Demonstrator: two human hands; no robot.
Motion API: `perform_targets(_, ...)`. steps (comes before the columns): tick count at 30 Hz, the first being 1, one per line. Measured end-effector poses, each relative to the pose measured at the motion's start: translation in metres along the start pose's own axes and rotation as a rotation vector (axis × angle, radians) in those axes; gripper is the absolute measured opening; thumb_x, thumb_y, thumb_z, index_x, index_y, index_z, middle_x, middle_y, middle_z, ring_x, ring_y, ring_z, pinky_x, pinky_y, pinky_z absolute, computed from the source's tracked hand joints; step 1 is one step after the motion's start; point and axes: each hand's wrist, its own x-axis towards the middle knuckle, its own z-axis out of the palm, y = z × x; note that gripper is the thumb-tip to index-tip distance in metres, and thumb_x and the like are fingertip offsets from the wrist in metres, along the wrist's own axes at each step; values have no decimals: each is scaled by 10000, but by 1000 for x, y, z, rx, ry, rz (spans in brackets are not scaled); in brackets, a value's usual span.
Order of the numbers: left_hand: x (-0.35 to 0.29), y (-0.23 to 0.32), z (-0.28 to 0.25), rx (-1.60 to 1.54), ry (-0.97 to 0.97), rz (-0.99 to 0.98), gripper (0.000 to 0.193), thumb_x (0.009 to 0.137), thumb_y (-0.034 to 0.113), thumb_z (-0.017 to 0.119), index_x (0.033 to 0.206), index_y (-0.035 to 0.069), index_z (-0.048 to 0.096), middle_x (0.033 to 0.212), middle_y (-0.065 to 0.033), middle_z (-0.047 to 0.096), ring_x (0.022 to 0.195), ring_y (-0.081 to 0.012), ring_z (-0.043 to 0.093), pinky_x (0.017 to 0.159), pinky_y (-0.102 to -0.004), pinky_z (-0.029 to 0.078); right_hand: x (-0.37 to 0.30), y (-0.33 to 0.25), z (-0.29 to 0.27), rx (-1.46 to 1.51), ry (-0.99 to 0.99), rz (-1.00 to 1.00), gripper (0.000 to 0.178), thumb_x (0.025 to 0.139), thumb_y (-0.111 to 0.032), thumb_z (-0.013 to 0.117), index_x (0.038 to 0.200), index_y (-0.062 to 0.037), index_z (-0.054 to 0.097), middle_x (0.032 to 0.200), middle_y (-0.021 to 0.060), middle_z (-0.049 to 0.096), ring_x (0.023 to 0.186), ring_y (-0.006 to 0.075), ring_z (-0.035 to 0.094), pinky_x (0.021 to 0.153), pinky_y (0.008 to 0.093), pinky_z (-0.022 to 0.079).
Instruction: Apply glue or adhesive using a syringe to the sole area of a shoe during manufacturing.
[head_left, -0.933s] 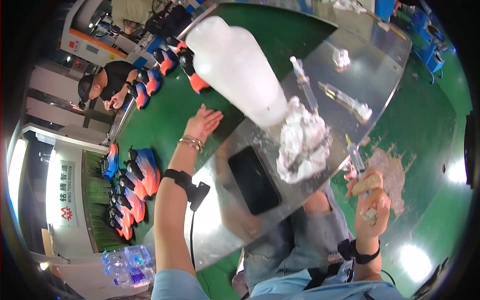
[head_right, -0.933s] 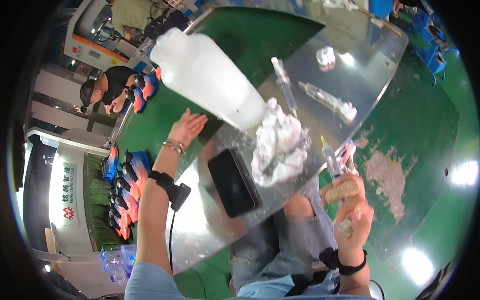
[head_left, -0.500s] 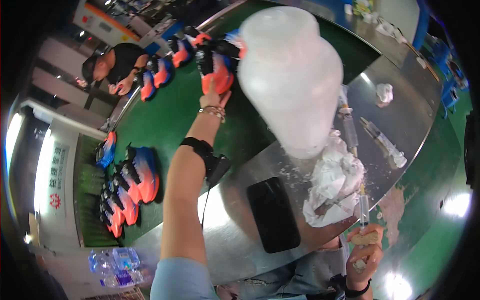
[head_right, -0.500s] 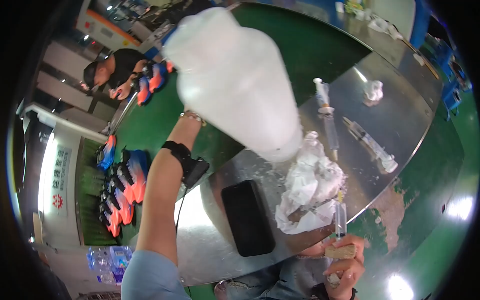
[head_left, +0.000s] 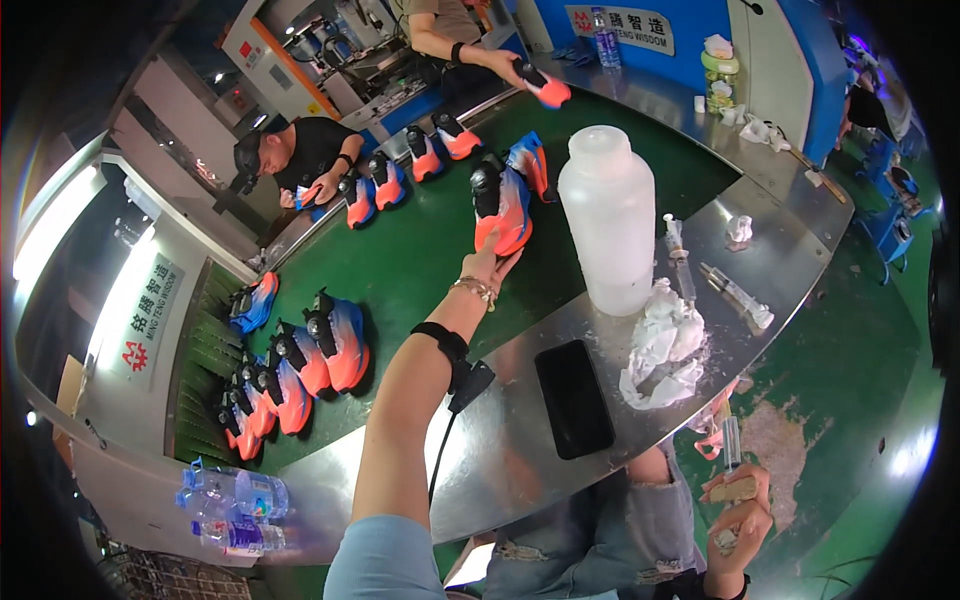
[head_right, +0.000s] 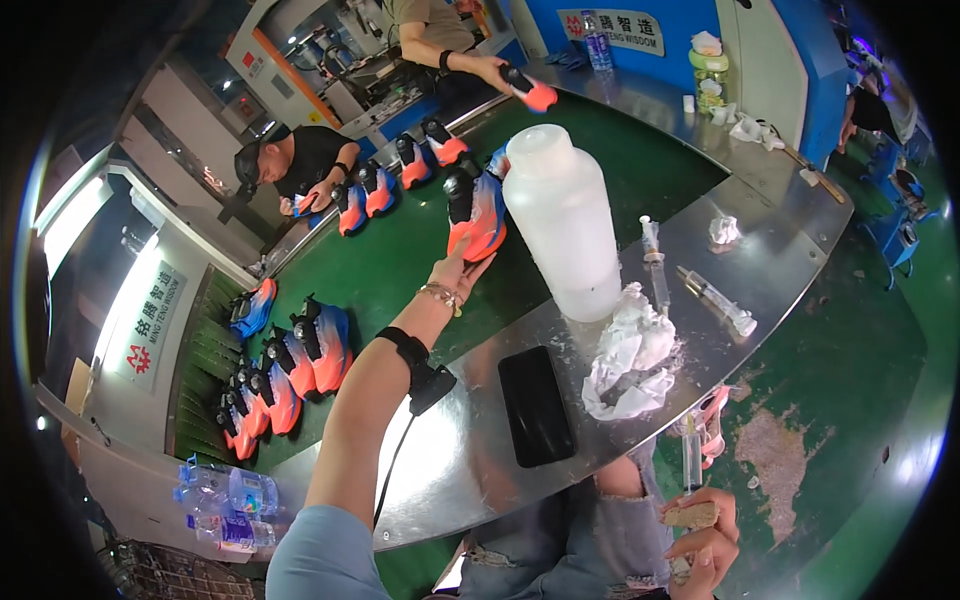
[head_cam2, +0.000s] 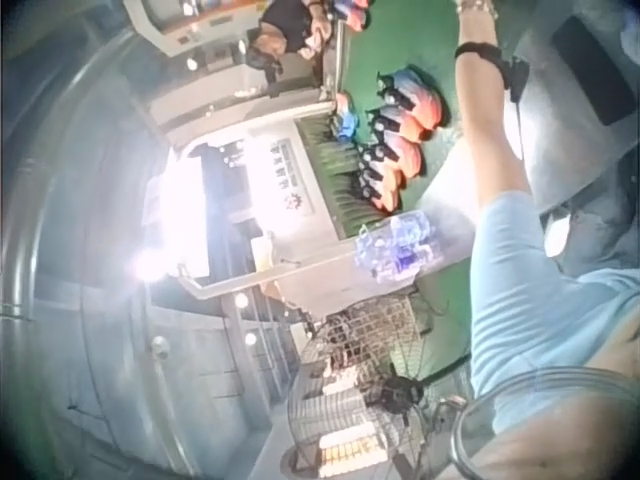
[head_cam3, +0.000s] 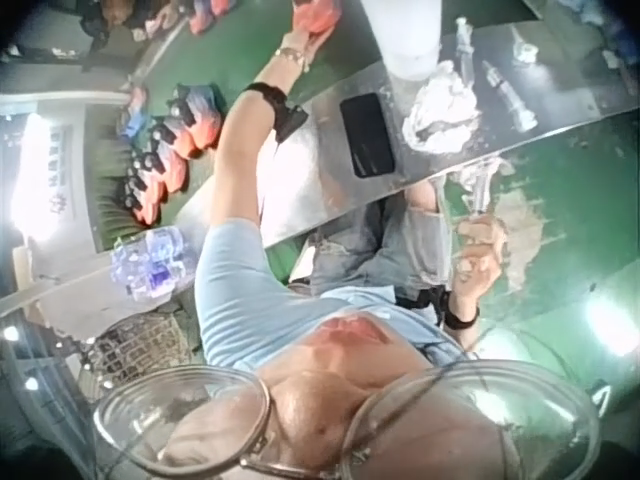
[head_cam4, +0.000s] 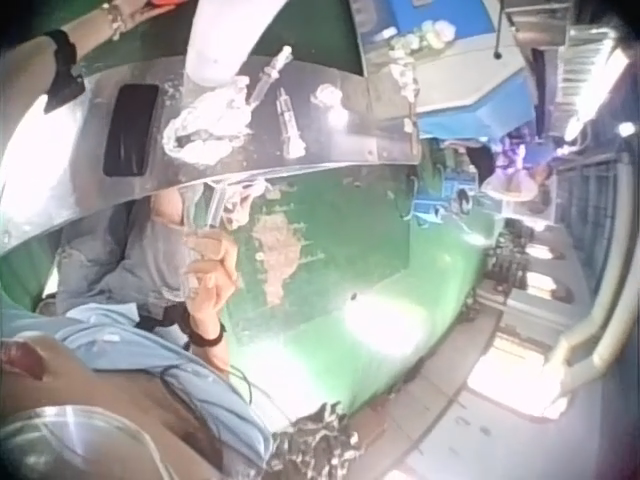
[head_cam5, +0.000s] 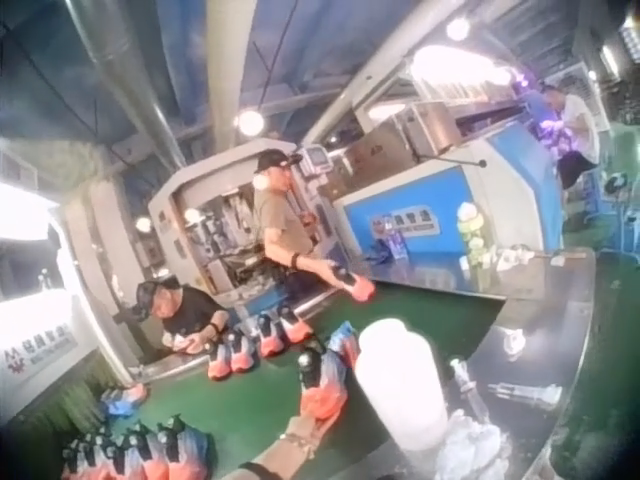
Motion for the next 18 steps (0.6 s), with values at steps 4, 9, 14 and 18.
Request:
perform_targets(4,-7,8,23,96,16,6,342,833,203,633,978,-85,516,964,-156,588,831,-271,627,713,-338,590,-4,-5,-10,-53,0,63,503,899,-384,372,543,-38,455,963,197,456,747,271,545,608,348,459)
perform_targets(9,-75,12,-13,-53,-163,27,370,852,202,606,1144,11,481,1146,-110,534,1086,-266,524,915,-413,489,3,-5,-8,4,3,42,492,884,-379,376,539,-39,460,970,209,457,749,273,544,617,335,458)
perform_targets(14,-210,12,-121,45,-216,-26,456,904,287,518,1242,-2,418,1272,-112,477,1137,-223,497,996,-381,402,16,16,-10,39,-34,36,535,863,-427,430,515,-26,494,908,197,492,771,274,557,691,366,463)
perform_targets(18,-367,-3,-200,65,96,-186,404,910,254,510,1208,-10,443,1186,-79,536,1057,-212,551,891,-377,481,36,26,-2,25,-43,-14,489,861,-406,434,567,-21,500,897,202,498,775,275,548,737,362,440)
